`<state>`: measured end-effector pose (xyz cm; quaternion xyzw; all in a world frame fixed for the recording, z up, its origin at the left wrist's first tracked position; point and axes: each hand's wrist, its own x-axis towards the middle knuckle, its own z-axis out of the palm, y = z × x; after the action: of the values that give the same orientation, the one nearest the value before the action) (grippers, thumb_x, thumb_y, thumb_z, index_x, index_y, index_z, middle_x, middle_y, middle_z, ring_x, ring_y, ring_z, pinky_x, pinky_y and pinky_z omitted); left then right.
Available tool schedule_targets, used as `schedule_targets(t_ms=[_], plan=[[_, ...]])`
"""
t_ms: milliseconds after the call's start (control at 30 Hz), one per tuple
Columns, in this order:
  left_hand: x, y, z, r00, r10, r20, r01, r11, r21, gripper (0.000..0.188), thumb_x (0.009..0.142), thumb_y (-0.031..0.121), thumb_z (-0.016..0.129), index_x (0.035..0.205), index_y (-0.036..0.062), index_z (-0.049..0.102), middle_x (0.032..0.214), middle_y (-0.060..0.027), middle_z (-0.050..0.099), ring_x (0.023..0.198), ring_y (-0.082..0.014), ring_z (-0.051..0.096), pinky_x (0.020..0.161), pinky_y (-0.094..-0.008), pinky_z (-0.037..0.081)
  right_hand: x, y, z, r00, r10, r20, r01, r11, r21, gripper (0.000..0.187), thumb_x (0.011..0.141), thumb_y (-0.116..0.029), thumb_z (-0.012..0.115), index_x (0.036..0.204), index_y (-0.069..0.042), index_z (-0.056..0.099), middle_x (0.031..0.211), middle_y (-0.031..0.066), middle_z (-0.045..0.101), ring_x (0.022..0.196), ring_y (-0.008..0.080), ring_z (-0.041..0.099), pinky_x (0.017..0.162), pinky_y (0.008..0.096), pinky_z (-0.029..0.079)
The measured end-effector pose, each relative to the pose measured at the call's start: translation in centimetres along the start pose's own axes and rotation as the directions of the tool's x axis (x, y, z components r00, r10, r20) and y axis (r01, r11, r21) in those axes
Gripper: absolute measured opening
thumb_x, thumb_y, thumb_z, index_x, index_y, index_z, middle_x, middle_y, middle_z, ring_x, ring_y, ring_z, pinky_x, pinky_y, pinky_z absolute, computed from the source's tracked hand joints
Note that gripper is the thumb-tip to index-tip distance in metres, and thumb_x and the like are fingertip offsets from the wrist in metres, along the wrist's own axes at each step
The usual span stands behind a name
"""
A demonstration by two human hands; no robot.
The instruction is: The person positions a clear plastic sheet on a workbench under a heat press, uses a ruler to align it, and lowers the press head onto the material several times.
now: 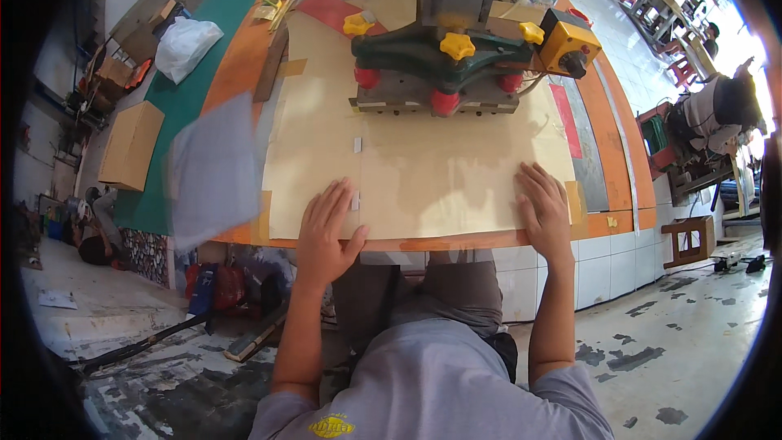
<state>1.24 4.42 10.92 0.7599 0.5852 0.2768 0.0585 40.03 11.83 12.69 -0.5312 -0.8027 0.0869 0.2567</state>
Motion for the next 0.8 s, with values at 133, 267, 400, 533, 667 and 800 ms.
schedule_targets(t_ms=[133, 267, 400, 533, 667, 800], plan=[[-2.8, -0.2, 1.5, 0.981, -0.031, -0.193, 0.053, 0.993, 0.109, 0.049, 0.098, 0.028, 0.056, 0.14, 0.003, 0.061, 0.15, -0.0133, 0.058, 0.14, -0.035, 0.053, 0.116, -0.0506, 0.038, -2.0, 0.1, 0.4, 0.978, 0.047, -0.204, -0.037, 0.998, 0.053, 0.026, 0.098, -0.014, 0.063, 0.119, -0.003, 0.072, 0.131, 0.0092, 0.07, 0.132, 0.0293, 0.06, 0.112, 0.0424, 0.041], [-3.7, -1.3, 3.9, 0.913, 0.046, -0.406, 0.059, 0.968, 0.242, 0.042, 0.102, 0.029, 0.045, 0.127, 0.0065, 0.071, 0.136, -0.0081, 0.07, 0.128, -0.0297, 0.063, 0.103, -0.0452, 0.044, -2.1, 0.1, 1.4, 0.917, 0.072, -0.393, -0.029, 0.993, 0.114, 0.015, 0.097, -0.01, 0.063, 0.1, -0.001, 0.075, 0.11, 0.0109, 0.077, 0.11, 0.0283, 0.07, 0.098, 0.0393, 0.049], [-3.2, -1.5, 5.0, 0.866, 0.052, -0.497, 0.079, 0.968, 0.24, 0.042, 0.104, 0.029, 0.042, 0.118, 0.0089, 0.076, 0.127, -0.0033, 0.075, 0.121, -0.0249, 0.066, 0.096, -0.0417, 0.043, -2.4, 0.2, 1.7, 0.887, 0.071, -0.457, -0.022, 0.993, 0.112, 0.015, 0.097, -0.006, 0.062, 0.092, 0.001, 0.074, 0.1, 0.0123, 0.077, 0.097, 0.0283, 0.072, 0.089, 0.0383, 0.051], [-3.0, -1.2, 5.0, 0.862, 0.045, -0.506, 0.108, 0.957, 0.269, 0.041, 0.104, 0.03, 0.041, 0.113, 0.0108, 0.077, 0.124, -0.0005, 0.076, 0.119, -0.0225, 0.067, 0.096, -0.0388, 0.041, -2.4, 0.4, 1.8, 0.887, 0.082, -0.454, -0.023, 0.99, 0.136, 0.015, 0.097, -0.005, 0.062, 0.091, 0.001, 0.074, 0.098, 0.0121, 0.077, 0.095, 0.0286, 0.072, 0.087, 0.0385, 0.051], [-3.1, -1.1, 4.9, 0.864, 0.05, -0.501, 0.103, 0.956, 0.274, 0.042, 0.105, 0.03, 0.041, 0.114, 0.0109, 0.077, 0.126, 0.0, 0.076, 0.119, -0.022, 0.067, 0.096, -0.0387, 0.041, -2.4, 0.6, 1.8, 0.886, 0.081, -0.457, -0.016, 0.989, 0.145, 0.014, 0.096, -0.005, 0.063, 0.09, 0.001, 0.073, 0.097, 0.0123, 0.077, 0.094, 0.0289, 0.072, 0.086, 0.0385, 0.051], [-3.2, -1.3, 4.9, 0.862, 0.048, -0.505, 0.106, 0.956, 0.273, 0.041, 0.105, 0.031, 0.041, 0.114, 0.011, 0.077, 0.126, -0.0001, 0.075, 0.119, -0.0219, 0.066, 0.096, -0.0388, 0.04, -2.3, 0.5, 1.8, 0.891, 0.091, -0.445, -0.026, 0.988, 0.15, 0.013, 0.095, -0.005, 0.063, 0.09, 0.001, 0.073, 0.097, 0.0123, 0.077, 0.094, 0.0292, 0.072, 0.086, 0.0389, 0.052]])
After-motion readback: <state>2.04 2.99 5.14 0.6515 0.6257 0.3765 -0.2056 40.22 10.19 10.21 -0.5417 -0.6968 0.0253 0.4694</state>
